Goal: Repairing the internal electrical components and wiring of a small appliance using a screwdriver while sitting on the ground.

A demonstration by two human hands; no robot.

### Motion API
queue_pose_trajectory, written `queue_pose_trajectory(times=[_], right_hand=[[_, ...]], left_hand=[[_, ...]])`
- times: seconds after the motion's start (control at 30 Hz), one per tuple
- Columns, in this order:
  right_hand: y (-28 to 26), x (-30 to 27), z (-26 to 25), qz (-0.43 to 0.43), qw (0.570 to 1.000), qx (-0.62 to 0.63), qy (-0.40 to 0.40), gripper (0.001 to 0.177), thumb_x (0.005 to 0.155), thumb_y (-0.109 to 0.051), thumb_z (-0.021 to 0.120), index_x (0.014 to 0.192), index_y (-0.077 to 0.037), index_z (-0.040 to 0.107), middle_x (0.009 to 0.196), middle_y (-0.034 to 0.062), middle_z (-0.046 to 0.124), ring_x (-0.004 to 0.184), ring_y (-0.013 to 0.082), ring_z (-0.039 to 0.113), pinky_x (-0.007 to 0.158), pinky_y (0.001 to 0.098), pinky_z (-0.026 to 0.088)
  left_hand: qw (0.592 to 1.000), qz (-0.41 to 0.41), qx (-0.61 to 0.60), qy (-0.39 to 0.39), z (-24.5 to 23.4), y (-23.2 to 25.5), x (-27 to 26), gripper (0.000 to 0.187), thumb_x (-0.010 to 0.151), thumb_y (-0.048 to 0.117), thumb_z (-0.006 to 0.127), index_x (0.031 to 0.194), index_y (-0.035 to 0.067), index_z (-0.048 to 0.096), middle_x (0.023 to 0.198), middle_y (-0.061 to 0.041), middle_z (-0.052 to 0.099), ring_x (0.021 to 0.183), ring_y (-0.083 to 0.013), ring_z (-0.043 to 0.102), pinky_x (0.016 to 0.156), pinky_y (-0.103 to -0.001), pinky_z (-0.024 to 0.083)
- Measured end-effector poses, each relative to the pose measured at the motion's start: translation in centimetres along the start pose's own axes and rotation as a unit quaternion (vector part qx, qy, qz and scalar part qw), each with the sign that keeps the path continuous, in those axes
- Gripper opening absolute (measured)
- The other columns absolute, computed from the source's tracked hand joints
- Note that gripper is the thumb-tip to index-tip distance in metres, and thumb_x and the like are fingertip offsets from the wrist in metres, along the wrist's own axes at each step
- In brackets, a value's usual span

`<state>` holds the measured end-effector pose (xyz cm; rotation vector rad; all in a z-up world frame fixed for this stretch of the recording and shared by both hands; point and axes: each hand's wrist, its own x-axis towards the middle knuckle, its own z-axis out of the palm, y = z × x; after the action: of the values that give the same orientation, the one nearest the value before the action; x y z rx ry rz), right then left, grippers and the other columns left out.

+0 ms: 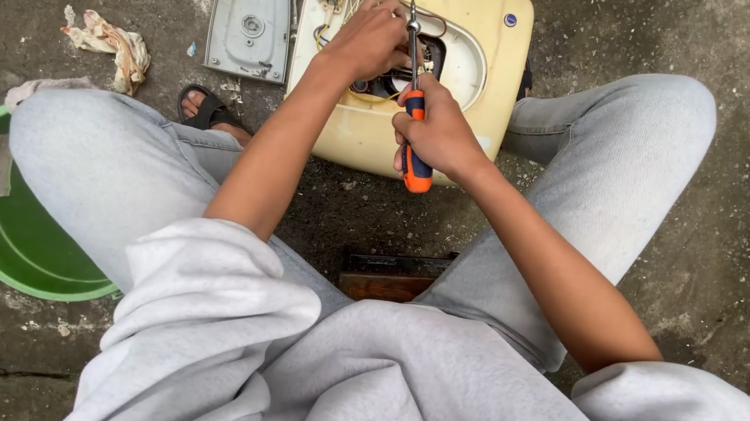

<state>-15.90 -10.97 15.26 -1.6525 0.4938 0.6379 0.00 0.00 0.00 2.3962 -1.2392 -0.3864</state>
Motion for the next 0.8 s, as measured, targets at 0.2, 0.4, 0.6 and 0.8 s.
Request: queue_pose_trajectory(times=[0.2, 0.4, 0.6, 0.8], right_hand=[[-0.3, -0.5, -1.1, 0.004, 0.999, -0.035, -0.012, 0.022, 0.091, 0.002, 0.048, 0.106, -0.012, 0.039, 0.072, 0.0136, 0.051, 0.045, 0.0279, 0.061, 0.041, 0.0417, 0.054], [0.2, -0.1, -1.9, -0.015, 0.998, -0.04, -0.04, 0.022, 0.091, 0.004, 0.048, 0.103, -0.011, 0.039, 0.069, 0.0141, 0.049, 0.045, 0.0297, 0.062, 0.041, 0.0427, 0.054], [0.2, 0.1, -2.1, -0.012, 0.998, -0.056, -0.036, 0.024, 0.09, 0.004, 0.048, 0.106, -0.012, 0.038, 0.069, 0.0146, 0.051, 0.044, 0.0287, 0.062, 0.04, 0.0421, 0.054], [0.1, 0.0, -2.0, -0.006, 0.998, -0.056, -0.035, 0.023, 0.092, 0.004, 0.048, 0.105, -0.012, 0.038, 0.069, 0.0144, 0.049, 0.044, 0.0281, 0.06, 0.041, 0.0419, 0.053]], left_hand=[[1.0, -0.009, -0.012, 0.027, 0.6, 0.2, -0.1, 0.03, 0.089, 0.038, 0.084, 0.091, 0.009, 0.078, 0.088, -0.007, 0.066, 0.106, -0.0264, 0.055, 0.097, -0.046, 0.034], [0.999, -0.021, 0.0, 0.03, 0.8, 0.6, -0.3, 0.03, 0.088, 0.036, 0.084, 0.089, 0.007, 0.076, 0.09, -0.01, 0.067, 0.106, -0.0282, 0.055, 0.097, -0.046, 0.035], [0.999, -0.034, 0.001, 0.037, 0.3, 1.4, -0.7, 0.029, 0.091, 0.038, 0.081, 0.095, 0.009, 0.078, 0.092, -0.009, 0.066, 0.107, -0.0274, 0.053, 0.093, -0.044, 0.035], [0.994, -0.058, -0.052, 0.075, 1.5, 1.2, -1.0, 0.023, 0.092, 0.036, 0.078, 0.088, 0.014, 0.078, 0.106, -0.012, 0.064, 0.121, -0.0246, 0.05, 0.099, -0.044, 0.03]])
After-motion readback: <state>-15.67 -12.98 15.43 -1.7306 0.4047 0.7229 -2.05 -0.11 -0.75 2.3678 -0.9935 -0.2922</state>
